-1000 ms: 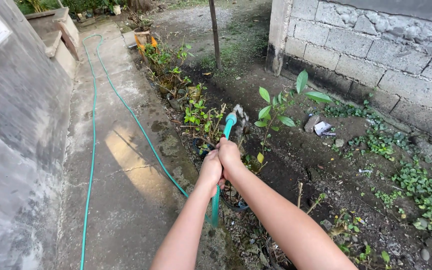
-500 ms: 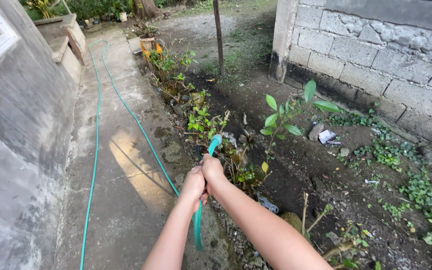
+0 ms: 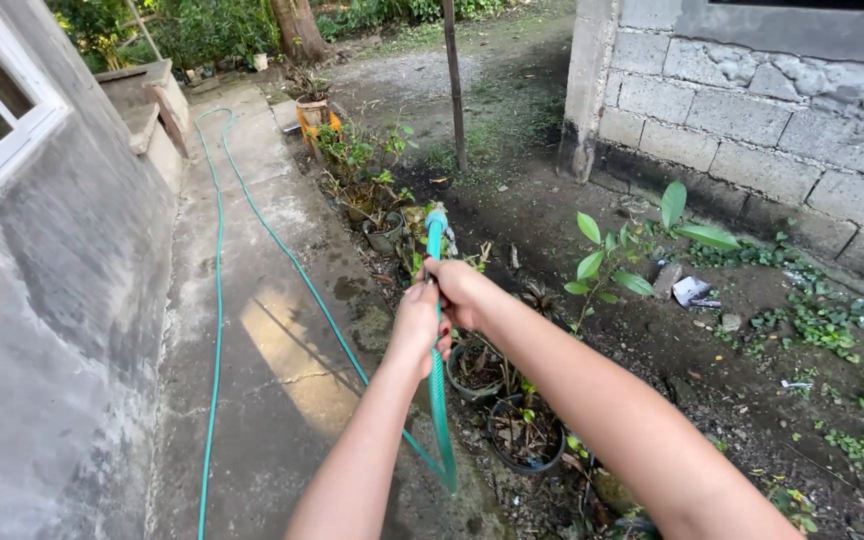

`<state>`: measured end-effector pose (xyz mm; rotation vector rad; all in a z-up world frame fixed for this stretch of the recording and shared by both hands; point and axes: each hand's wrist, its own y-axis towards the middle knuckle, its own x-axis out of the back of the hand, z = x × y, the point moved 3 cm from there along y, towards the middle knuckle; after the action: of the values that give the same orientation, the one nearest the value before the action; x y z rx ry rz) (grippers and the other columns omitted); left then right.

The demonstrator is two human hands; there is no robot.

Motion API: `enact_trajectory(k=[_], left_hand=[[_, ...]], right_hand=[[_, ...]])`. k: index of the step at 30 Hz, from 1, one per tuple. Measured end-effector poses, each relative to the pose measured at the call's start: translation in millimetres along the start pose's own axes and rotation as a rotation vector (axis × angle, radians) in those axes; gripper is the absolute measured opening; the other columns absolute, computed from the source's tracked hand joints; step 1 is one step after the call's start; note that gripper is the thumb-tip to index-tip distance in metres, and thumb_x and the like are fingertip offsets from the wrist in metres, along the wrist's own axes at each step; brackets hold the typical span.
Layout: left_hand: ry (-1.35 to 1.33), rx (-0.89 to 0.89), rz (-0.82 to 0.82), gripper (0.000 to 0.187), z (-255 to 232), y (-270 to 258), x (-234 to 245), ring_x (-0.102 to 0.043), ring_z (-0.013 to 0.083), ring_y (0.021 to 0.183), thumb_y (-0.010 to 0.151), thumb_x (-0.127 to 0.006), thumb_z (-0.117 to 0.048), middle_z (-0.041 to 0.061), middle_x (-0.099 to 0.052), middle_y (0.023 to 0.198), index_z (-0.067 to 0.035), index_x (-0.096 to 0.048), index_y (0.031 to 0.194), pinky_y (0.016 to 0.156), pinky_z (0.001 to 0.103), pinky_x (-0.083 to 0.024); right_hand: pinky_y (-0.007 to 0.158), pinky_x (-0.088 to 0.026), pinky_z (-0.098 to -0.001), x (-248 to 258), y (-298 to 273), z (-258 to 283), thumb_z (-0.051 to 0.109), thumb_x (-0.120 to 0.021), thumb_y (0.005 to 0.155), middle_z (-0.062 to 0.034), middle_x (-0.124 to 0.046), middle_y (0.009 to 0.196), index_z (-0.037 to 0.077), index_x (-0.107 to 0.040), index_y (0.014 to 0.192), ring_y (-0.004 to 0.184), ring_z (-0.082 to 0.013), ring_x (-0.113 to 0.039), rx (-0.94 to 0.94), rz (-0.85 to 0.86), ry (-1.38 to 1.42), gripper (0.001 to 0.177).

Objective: Watering various potted and ground plants in a garden using a garden hose.

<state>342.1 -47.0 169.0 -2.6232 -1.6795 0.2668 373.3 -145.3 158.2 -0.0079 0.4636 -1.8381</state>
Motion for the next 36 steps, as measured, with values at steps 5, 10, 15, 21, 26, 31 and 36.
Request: enact_trajectory(k=[5, 10, 15, 21, 26, 31, 36], left_hand=[[-0.030, -0.027, 0.053, 0.036, -38, 28, -1, -0.035, 0.0172, 0.024, 0.109, -0.032, -0.038, 0.004, -0.038, 0.046, -0.010, -0.047, 0.094, 0.023, 0.033, -0.035], [0.011, -0.037, 0.110, 0.036, -65, 51, 4, -0.036, 0.0164, 0.028, 0.109, -0.031, -0.038, 0.004, -0.040, 0.050, -0.009, -0.047, 0.095, 0.027, 0.033, -0.036], [0.031, -0.061, 0.134, 0.036, -73, 91, 7, -0.038, 0.0171, 0.028, 0.108, -0.033, -0.039, 0.004, -0.042, 0.050, -0.009, -0.049, 0.096, 0.026, 0.034, -0.038], [0.060, -0.050, 0.159, 0.036, -87, 93, 2, -0.037, 0.0166, 0.029, 0.107, -0.033, -0.037, 0.004, -0.041, 0.051, -0.007, -0.050, 0.096, 0.029, 0.035, -0.038], [0.060, -0.063, 0.176, 0.037, -87, 100, -8, -0.039, 0.0161, 0.029, 0.107, -0.034, -0.037, 0.004, -0.044, 0.051, -0.008, -0.053, 0.095, 0.028, 0.035, -0.039], [0.061, -0.074, 0.201, 0.036, -94, 92, -17, -0.041, 0.0148, 0.030, 0.108, -0.033, -0.034, 0.002, -0.043, 0.052, -0.006, -0.052, 0.097, 0.028, 0.034, -0.040], [0.071, -0.076, 0.205, 0.033, -99, 86, -24, -0.040, 0.0144, 0.030, 0.107, -0.033, -0.032, 0.002, -0.042, 0.052, -0.006, -0.051, 0.099, 0.028, 0.034, -0.040]], right_hand=[[0.029, -0.052, -0.0302, 1, 31, 40, 0.041, -0.042, 0.104, 0.0026, -0.049, 0.063, 0.014, -0.057, 0.097, 0.041, -0.0104, -0.038, 0.066, -0.009, -0.042, 0.031], [0.022, -0.047, -0.0359, 2, 72, 65, 0.040, -0.045, 0.104, 0.0010, -0.047, 0.062, 0.012, -0.055, 0.094, 0.042, -0.0113, -0.038, 0.107, -0.007, -0.084, 0.031], [0.031, -0.049, -0.0288, -6, 70, 96, 0.042, -0.043, 0.105, -0.0003, -0.050, 0.067, 0.013, -0.057, 0.096, 0.044, -0.0117, -0.036, 0.140, -0.019, -0.085, 0.033], [0.040, -0.046, -0.0260, 3, 80, 103, 0.042, -0.044, 0.104, -0.0014, -0.052, 0.070, 0.014, -0.060, 0.098, 0.046, -0.0141, -0.034, 0.133, -0.072, -0.054, 0.033], [0.044, -0.047, -0.0269, 15, 81, 111, 0.043, -0.044, 0.103, -0.0015, -0.056, 0.071, 0.015, -0.062, 0.096, 0.047, -0.0130, -0.034, 0.131, -0.112, -0.048, 0.034], [0.046, -0.046, -0.0264, 26, 81, 114, 0.041, -0.047, 0.103, -0.0037, -0.058, 0.073, 0.014, -0.064, 0.098, 0.047, -0.0135, -0.035, 0.171, -0.139, -0.044, 0.033], [0.046, -0.045, -0.0253, 25, 65, 117, 0.041, -0.046, 0.103, -0.0030, -0.056, 0.072, 0.014, -0.064, 0.097, 0.048, -0.0135, -0.035, 0.172, -0.158, -0.037, 0.033]])
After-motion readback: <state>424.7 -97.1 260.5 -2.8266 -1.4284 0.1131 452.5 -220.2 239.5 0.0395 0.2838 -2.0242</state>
